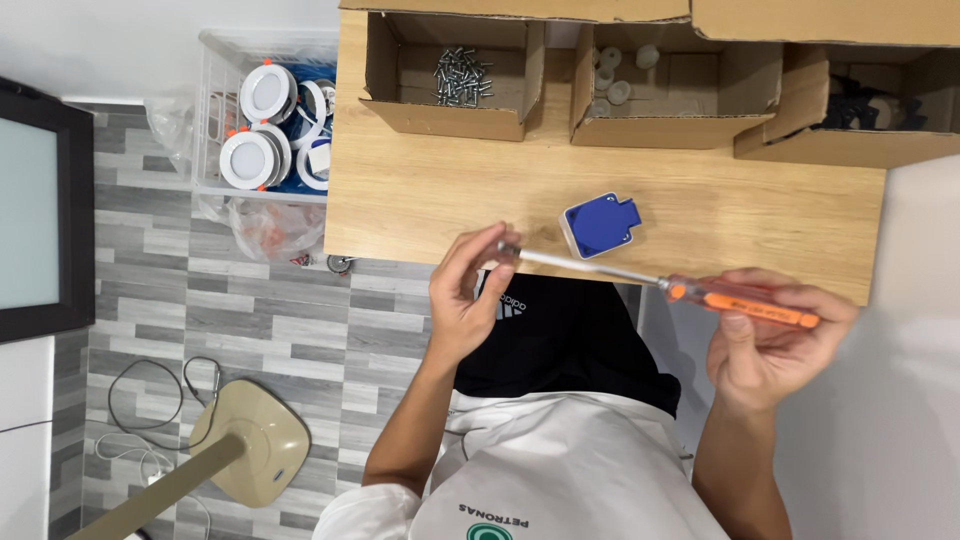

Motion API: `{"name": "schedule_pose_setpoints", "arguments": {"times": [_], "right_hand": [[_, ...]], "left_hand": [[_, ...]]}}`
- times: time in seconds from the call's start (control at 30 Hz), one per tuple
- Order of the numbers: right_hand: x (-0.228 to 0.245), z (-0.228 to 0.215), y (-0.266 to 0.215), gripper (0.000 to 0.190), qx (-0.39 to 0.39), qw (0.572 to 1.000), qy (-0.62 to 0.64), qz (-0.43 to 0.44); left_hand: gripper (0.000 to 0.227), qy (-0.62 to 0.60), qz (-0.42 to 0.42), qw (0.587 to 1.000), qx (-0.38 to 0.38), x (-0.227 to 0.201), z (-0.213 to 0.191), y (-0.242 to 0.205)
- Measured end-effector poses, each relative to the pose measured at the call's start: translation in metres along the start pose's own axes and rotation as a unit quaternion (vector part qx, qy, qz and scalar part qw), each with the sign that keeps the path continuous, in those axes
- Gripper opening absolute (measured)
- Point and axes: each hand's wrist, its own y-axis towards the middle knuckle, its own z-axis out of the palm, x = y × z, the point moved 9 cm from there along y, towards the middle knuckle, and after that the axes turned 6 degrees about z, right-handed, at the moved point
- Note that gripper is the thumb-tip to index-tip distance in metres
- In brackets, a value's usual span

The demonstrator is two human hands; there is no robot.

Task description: The person assembles a small electrical component by hand, inserting a black plastic piece into a blue housing. They then use a screwdriver to tighten screws into the blue housing to secure the parts together. The person repeats this assembly process with a second set of components.

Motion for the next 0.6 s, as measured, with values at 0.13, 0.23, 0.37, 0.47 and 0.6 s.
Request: {"name": "schedule_pose_setpoints", "arguments": {"times": [0.13, 0.23, 0.37, 0.47, 0.6], "right_hand": [[-0.018, -0.017, -0.015, 0.044, 0.009, 0.999, -0.019, 0.027], [-0.016, -0.018, -0.018, 0.043, 0.025, 0.999, -0.025, 0.029], [-0.020, -0.029, -0.024, 0.043, 0.018, 0.999, -0.022, 0.028], [-0.019, -0.034, -0.028, 0.045, 0.003, 0.999, -0.030, 0.022], [-0.025, -0.030, -0.031, 0.047, 0.008, 0.999, -0.026, 0.025]], "left_hand": [[0.023, 0.005, -0.020, 1.000, -0.009, 0.003, -0.003, -0.019], [0.016, -0.004, -0.038, 0.999, -0.012, 0.012, -0.005, -0.032], [0.017, -0.132, -0.112, 0.983, -0.054, 0.044, -0.009, -0.054], [0.019, -0.310, -0.189, 0.926, -0.106, 0.074, -0.007, -0.071], [0.015, -0.429, -0.243, 0.854, -0.166, 0.098, 0.001, -0.087]]}}
